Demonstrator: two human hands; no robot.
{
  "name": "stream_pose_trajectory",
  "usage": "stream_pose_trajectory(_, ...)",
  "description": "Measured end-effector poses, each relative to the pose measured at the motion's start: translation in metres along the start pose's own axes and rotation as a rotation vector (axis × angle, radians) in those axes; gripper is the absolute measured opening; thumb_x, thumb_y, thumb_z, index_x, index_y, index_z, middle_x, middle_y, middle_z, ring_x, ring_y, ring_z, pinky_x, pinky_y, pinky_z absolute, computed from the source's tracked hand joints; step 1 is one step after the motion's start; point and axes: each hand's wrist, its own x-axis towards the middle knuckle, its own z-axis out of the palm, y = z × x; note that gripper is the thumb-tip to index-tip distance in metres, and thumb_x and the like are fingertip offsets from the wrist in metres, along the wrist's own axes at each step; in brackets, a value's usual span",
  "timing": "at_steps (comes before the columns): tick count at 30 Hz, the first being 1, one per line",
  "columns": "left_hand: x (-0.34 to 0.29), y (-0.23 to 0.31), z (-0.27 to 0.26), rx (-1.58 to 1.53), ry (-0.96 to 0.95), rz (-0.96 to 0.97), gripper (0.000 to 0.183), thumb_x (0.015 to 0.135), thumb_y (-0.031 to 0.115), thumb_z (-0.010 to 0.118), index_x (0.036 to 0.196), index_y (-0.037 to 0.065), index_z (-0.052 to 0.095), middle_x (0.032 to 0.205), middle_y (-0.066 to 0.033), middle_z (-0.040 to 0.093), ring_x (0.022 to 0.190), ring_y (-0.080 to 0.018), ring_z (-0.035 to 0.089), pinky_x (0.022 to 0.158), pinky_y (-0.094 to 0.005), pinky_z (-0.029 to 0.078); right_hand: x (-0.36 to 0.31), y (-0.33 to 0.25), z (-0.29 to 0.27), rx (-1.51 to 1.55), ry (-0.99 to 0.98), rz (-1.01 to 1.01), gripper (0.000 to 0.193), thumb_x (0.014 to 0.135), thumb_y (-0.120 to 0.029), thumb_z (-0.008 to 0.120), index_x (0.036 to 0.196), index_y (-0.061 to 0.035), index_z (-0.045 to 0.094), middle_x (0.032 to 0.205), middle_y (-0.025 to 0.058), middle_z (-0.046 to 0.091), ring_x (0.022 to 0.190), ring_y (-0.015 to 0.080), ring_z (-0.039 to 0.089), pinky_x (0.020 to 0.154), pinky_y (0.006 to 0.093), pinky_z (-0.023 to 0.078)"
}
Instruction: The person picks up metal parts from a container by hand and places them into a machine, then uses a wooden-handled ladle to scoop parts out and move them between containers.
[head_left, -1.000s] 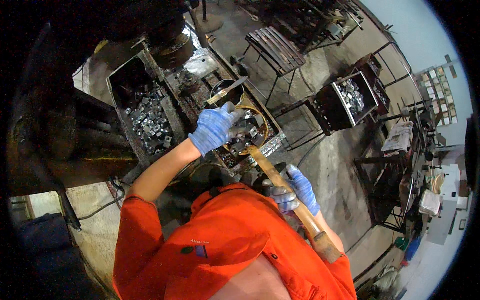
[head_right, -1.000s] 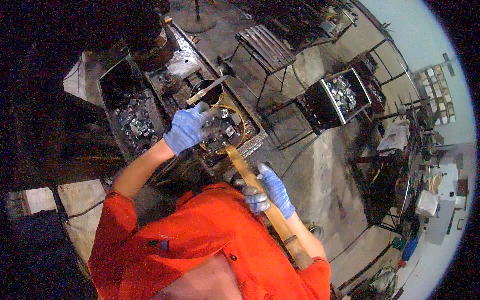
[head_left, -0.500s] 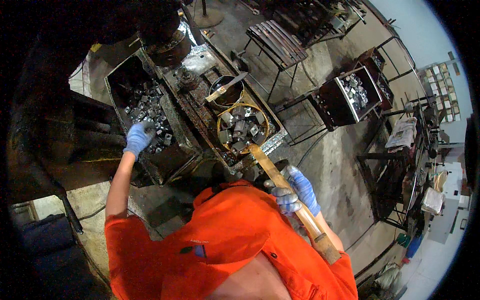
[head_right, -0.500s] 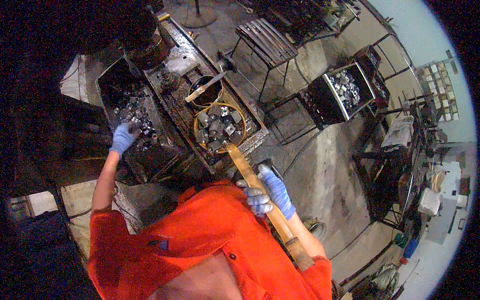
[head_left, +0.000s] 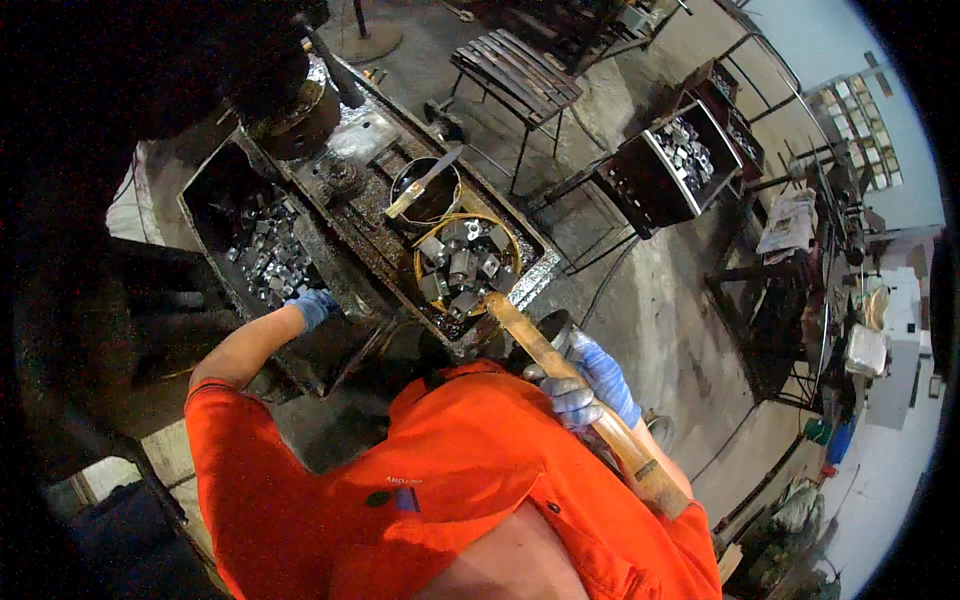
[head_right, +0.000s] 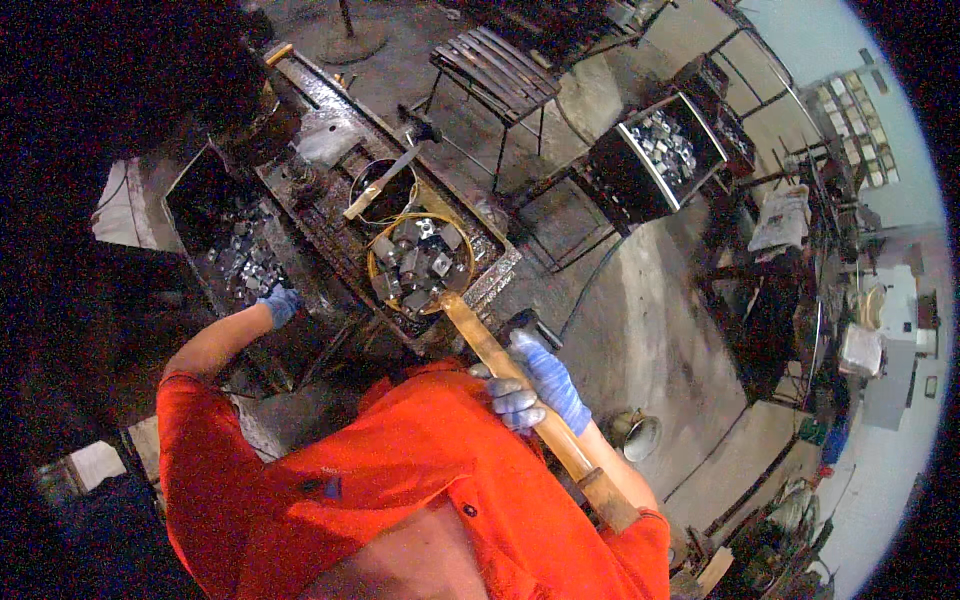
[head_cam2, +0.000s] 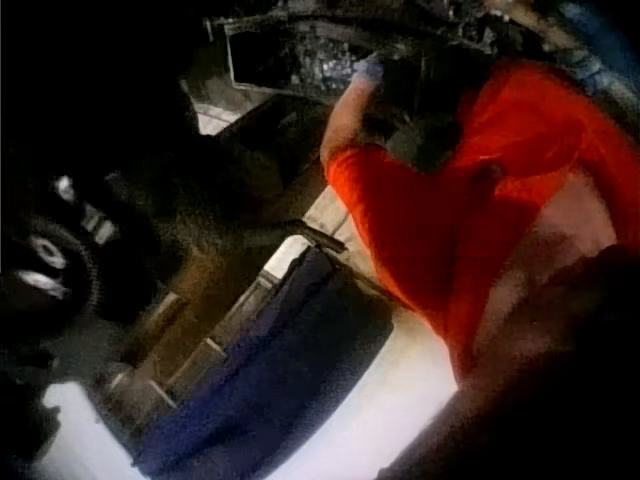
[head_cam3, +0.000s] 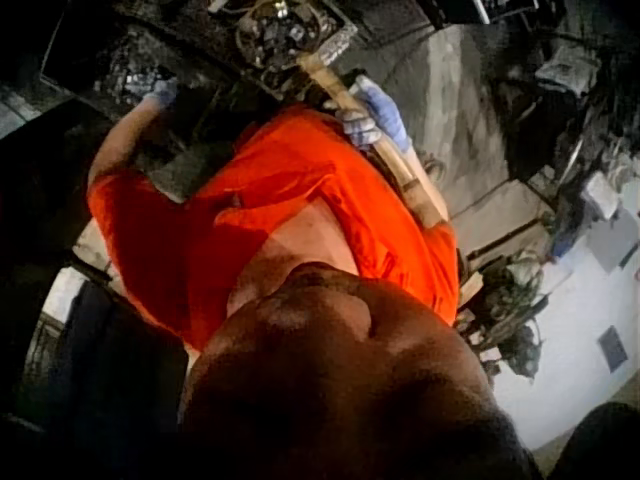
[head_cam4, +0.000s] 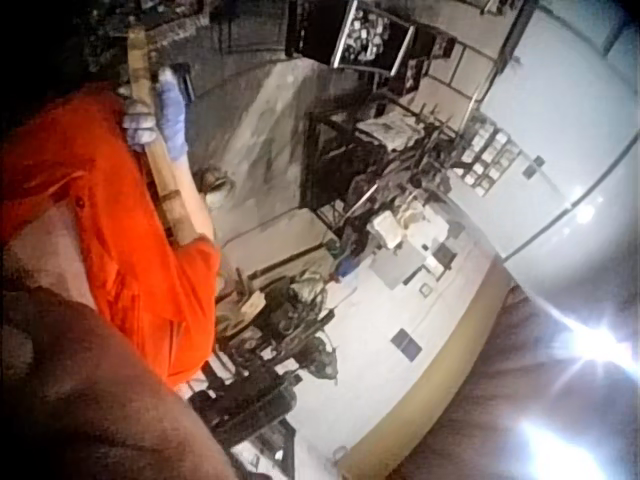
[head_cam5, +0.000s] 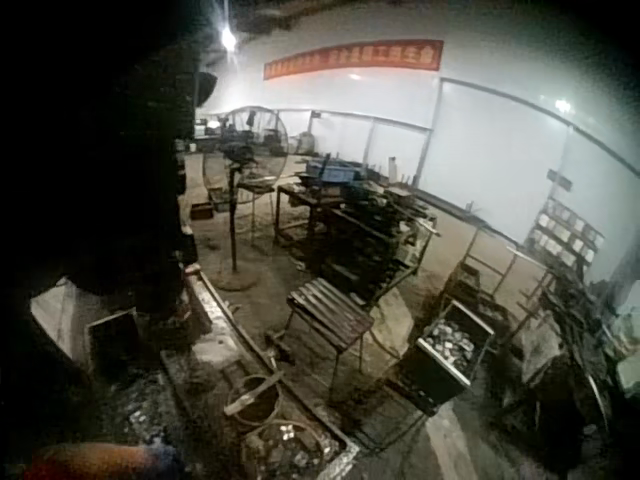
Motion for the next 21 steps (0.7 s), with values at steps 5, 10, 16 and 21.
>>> stream_pose_trajectory(5,0.049,0.05,-0.103,0.209,-0.092,0.057,0.027,0.073,0.016,0.058,0.1,0.014,0.063,0.102,-0.0077,0.062,0.09,-0.024,0.06,0.071,-0.0333,0.049,-0.005,0.009,-0.005,0.064,-0.02,-0.096,0.063,0.083,-0.051,0.051,0.112,0.0053,0.046,0.059,0.0006,0.034,0.041,0.0077,0.033,0.029,0.0201,0.028)
stream_pose_trajectory(10,0.03,0.052,-0.108,0.278,-0.137,0.024,0.026,0.073,0.016,0.059,0.098,0.016,0.064,0.1,-0.0059,0.063,0.09,-0.0226,0.061,0.07,-0.0331,0.048,-0.002,0.011,-0.008,0.078,-0.025,-0.101,0.066,0.082,-0.052,0.052,0.112,0.0058,0.046,0.059,0.0012,0.035,0.04,0.0076,0.034,0.029,0.02,0.029)
stream_pose_trajectory(16,0.027,0.05,-0.103,0.333,-0.167,0.029,0.025,0.072,0.017,0.061,0.096,0.018,0.065,0.097,-0.0037,0.063,0.089,-0.0209,0.061,0.069,-0.0328,0.048,-0.002,0.014,-0.005,0.121,-0.009,-0.117,0.066,0.082,-0.052,0.052,0.112,0.0059,0.046,0.059,0.0014,0.035,0.039,0.0076,0.034,0.028,0.02,0.028)
stream_pose_trajectory(21,0.025,0.053,-0.108,0.369,-0.168,0.037,0.024,0.071,0.018,0.061,0.095,0.02,0.066,0.095,-0.0018,0.064,0.088,-0.0195,0.061,0.068,-0.0326,0.047,0.0,0.017,-0.005,0.116,0.0,-0.137,0.065,0.082,-0.052,0.052,0.112,0.0056,0.047,0.058,0.0013,0.034,0.039,0.0077,0.033,0.028,0.0205,0.028)
